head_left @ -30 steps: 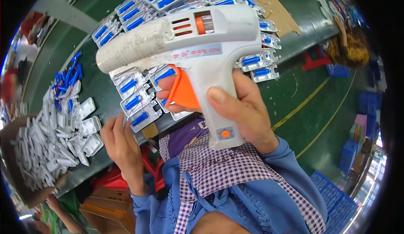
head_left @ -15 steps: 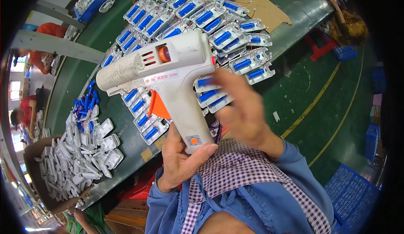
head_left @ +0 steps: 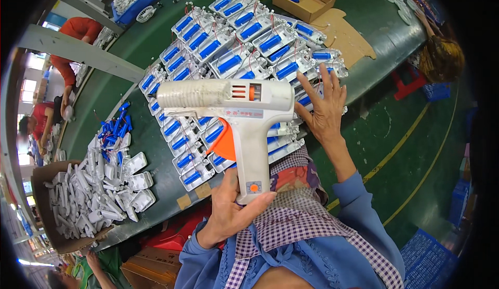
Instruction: Assembling small electronic components using a glue gun on an assembly line.
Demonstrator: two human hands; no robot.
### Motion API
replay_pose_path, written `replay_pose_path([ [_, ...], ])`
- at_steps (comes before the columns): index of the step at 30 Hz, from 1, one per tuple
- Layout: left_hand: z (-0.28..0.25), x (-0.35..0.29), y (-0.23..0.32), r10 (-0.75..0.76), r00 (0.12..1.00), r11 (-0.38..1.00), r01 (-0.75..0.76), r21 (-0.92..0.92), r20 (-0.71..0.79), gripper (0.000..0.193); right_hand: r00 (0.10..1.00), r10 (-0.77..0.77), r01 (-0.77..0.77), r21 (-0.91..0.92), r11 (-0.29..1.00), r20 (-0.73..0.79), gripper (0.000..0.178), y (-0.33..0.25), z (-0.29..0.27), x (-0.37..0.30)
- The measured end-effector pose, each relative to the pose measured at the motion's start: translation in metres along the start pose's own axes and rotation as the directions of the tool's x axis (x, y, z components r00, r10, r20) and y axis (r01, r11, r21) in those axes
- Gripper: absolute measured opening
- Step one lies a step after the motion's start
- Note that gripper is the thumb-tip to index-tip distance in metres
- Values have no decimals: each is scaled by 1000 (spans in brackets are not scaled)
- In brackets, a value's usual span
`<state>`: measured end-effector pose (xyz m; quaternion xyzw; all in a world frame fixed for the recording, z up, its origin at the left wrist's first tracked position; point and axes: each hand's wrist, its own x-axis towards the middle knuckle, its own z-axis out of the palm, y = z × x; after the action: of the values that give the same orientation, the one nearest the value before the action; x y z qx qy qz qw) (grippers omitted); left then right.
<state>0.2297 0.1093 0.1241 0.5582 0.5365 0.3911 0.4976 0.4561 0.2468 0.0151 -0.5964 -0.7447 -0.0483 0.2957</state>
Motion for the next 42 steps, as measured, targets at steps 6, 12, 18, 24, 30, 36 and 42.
replay_pose_path([
  [6,-1,6,-8,64,998,994,-65,89,13,47,1000,-22,22,31,999,-3,55,1,7,11],
  [12,-6,8,-3,92,996,990,-94,103,24,47,998,-56,57,8,998,-20,56,3,11,22],
  [18,-9,0,-7,108,994,991,-106,87,-22,46,997,-75,76,25,997,-19,58,6,13,21],
  [24,-11,-3,-7,98,995,989,-94,118,-30,46,978,-137,161,153,975,-157,51,18,-6,20],
  [30,-14,-4,-12,133,988,986,-125,110,-74,47,957,130,28,534,845,-258,17,-22,-44,25],
  [36,-9,0,-12,159,986,983,-163,-86,-50,54,939,28,-342,927,156,342,53,-93,-82,-18],
  [42,7,-6,-17,320,938,947,-319,26,-131,57,778,-185,-627,722,-294,601,80,-156,-81,-6],
])
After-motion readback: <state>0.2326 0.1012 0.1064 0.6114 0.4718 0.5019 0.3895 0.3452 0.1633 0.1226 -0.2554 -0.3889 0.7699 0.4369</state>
